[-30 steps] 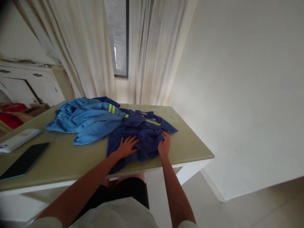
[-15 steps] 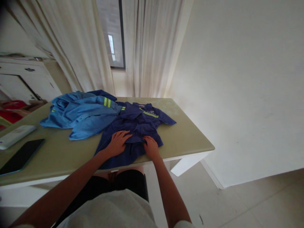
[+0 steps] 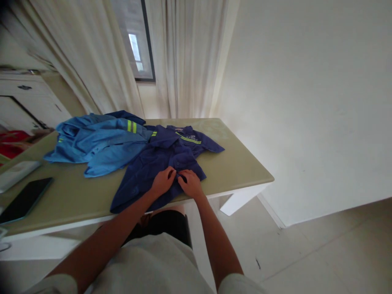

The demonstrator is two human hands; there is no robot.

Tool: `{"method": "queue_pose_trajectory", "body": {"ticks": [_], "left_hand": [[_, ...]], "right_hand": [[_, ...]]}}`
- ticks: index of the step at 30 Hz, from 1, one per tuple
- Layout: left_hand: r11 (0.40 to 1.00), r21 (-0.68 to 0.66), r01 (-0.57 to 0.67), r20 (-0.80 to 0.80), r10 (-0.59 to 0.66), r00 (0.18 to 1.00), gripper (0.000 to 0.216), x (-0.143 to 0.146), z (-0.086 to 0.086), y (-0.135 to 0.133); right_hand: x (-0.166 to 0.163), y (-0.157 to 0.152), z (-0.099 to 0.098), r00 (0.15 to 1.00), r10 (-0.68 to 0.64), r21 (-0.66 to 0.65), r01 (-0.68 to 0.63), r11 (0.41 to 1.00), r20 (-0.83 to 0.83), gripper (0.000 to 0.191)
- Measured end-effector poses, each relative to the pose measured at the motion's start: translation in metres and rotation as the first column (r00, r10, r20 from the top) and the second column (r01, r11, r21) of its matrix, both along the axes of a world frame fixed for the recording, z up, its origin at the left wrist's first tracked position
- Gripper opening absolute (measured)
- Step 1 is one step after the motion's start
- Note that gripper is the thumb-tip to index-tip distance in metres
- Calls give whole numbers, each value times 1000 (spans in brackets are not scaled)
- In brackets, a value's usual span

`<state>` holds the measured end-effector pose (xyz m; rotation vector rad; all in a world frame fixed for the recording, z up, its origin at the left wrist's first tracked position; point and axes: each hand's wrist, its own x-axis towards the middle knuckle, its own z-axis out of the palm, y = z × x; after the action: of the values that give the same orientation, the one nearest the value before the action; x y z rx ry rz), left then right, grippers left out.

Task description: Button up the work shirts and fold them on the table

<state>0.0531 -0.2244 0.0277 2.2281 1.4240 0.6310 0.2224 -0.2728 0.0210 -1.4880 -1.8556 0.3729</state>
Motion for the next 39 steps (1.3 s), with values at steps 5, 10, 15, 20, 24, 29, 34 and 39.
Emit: {"method": "queue_pose_trajectory", "body": {"ticks": [5,10,15,20,24,29,34,39], "left_hand": [[1000,10,25,23,-25,999,32,-6,-1,4],[1000,19,25,16,-25,1000,29,-6,-2,4],[999,19,28,41,-29,999,31,-6,-1,3],[999,16,45,108,-47,993,37,-7,-4,4],[995,46,93,122,-98,988,39,-9,-5,4],[981,117,153,154,-170,973,30,-10,-7,4],[973,153,173,126,-193,973,28,-10,-12,5],[966,184,181,142,-208,968,30,-10,-12,4]], "right_hand": [[0,-3,1,999,41,34,-41,999,-5,26],[-2,-2,-1,999,28,24,-29,999,33,27],[-2,-1,-5,996,-33,39,30,999,77,19],[0,0,-7,995,-98,78,97,992,5,14],[2,1,-8,995,-52,98,60,993,-84,15],[5,2,-5,979,-60,124,85,989,-193,23],[4,2,-4,981,-49,130,74,989,-187,15],[2,2,-4,987,-30,126,50,991,-159,14]]}}
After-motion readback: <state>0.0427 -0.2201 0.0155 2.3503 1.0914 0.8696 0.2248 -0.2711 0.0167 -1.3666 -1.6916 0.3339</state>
